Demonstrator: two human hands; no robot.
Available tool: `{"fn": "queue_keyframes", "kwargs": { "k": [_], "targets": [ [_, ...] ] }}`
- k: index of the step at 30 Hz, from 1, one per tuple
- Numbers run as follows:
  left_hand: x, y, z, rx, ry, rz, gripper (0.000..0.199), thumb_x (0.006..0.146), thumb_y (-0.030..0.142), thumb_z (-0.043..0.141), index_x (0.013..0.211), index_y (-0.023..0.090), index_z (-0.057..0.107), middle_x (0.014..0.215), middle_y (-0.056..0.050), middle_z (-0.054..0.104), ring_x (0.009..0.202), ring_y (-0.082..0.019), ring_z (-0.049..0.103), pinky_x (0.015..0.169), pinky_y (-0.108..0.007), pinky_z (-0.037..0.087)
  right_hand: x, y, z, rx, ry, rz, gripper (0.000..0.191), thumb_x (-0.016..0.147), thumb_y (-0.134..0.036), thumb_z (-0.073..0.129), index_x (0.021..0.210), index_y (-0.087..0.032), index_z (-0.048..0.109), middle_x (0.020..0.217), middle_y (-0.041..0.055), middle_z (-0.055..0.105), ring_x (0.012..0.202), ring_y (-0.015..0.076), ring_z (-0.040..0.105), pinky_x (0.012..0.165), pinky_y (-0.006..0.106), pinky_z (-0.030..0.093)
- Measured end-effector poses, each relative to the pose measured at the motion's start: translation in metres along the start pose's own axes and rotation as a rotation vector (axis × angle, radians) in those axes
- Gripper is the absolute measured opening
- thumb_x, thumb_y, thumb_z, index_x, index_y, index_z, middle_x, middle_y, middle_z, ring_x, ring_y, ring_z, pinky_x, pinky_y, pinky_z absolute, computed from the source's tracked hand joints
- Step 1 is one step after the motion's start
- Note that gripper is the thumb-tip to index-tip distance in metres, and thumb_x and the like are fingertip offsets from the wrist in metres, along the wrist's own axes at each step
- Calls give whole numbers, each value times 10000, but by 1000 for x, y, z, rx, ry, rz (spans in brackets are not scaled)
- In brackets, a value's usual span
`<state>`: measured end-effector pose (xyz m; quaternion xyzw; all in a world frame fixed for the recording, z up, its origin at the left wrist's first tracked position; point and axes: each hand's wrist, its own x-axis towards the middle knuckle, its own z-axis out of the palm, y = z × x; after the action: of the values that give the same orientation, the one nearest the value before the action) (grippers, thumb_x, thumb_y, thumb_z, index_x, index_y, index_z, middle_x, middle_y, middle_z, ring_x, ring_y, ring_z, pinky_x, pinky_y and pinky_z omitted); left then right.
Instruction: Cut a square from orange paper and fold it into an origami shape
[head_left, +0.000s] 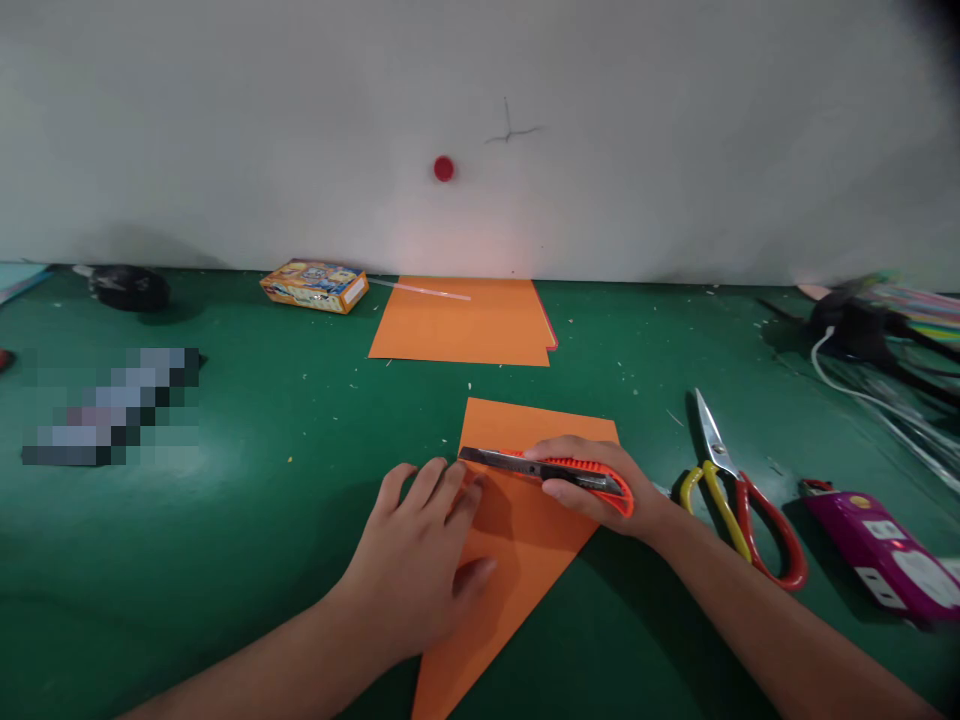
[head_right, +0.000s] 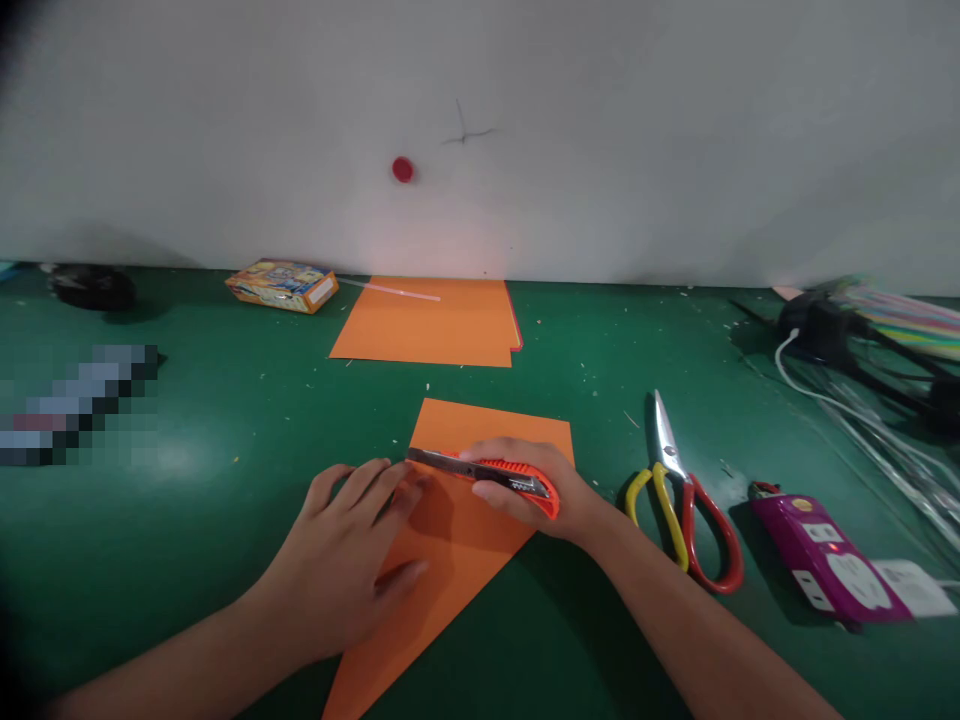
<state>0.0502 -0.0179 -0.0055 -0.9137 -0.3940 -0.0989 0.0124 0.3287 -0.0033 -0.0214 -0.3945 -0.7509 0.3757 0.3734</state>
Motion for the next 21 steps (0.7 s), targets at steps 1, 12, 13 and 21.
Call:
{"fn": "queue_keyframes", "kwargs": {
  "k": [1, 12, 13, 21],
  "targets": [
    [0, 0, -1, -5, -1, 3, 551, 951, 548, 545, 1339, 173, 658, 1341, -138, 650, 1286, -348, 501, 1093, -539, 290, 0, 0, 0, 4, 4, -4, 311, 958, -286, 689, 1269, -283, 685, 1170, 67, 745, 1033, 213, 723, 836, 278, 576],
    [1, -2, -4, -56, -41, 15, 553, 955, 515, 548, 1355, 143, 636, 1312, -118, 668, 1218, -327, 537, 1070, -549, 278, 3, -6, 0, -20, 33, -38, 303, 947, -275, 702, 1250, -273, 704, 1155, 65, 758, 995, 185, 733, 848, 251, 576],
    [1, -2, -4, -56, -44, 13, 549, 952, 514, 552, 1348, 142, 640, 1313, -118, 667, 1220, -328, 537, 1070, -551, 281, 3, -6, 0, -21, 31, -39, 306, 944, -278, 707, 1250, -272, 704, 1138, 63, 759, 986, 185, 734, 852, 255, 576],
    [1, -1, -4, -46, -60, 10, 512, 956, 511, 560, 1327, 171, 655, 1327, -116, 659, 1219, -326, 551, 1074, -539, 300, 1, -4, 0, -14, 25, -4, 311, 938, -325, 717, 1241, -252, 721, 1161, 83, 761, 1018, 217, 736, 874, 289, 588]
  ]
}}
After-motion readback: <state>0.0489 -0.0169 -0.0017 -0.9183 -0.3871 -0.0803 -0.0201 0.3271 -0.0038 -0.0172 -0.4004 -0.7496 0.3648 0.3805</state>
